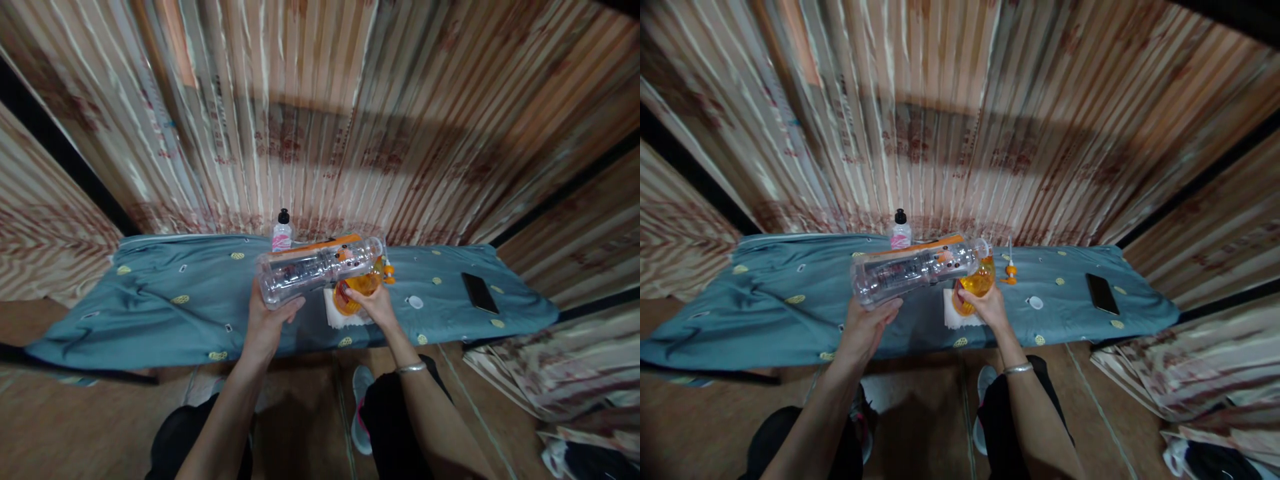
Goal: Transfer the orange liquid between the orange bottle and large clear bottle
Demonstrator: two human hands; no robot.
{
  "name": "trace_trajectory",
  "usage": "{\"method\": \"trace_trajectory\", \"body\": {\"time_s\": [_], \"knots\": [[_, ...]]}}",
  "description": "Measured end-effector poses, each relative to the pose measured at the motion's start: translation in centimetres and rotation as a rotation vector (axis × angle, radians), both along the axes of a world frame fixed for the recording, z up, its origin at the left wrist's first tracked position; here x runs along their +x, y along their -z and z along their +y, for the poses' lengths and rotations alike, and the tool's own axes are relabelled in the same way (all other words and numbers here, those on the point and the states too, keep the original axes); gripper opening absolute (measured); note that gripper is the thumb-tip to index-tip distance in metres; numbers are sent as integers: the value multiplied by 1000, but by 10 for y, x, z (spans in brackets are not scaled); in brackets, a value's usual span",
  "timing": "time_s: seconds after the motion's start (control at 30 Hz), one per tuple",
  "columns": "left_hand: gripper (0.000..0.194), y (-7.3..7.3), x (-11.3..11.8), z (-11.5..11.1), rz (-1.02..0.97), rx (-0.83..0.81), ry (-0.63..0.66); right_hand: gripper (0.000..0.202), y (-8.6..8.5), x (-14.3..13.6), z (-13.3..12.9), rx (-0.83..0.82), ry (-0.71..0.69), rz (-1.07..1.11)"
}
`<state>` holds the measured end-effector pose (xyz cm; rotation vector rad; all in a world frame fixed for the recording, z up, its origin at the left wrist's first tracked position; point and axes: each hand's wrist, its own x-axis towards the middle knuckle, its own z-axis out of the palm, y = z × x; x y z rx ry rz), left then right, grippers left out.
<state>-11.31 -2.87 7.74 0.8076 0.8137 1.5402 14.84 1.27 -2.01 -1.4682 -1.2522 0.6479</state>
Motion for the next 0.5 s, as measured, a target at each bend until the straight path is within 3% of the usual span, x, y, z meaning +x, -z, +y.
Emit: {"method": "trace_trajectory", "body": {"time_s": [0.17,0.5], "knots": [[67,3,0,5,-26,12,-1,67,-3,4,0,-19,11,-53],[66,8,1,8,-70,15,34,64,-8,13,-1,-39,-100,-10]]}}
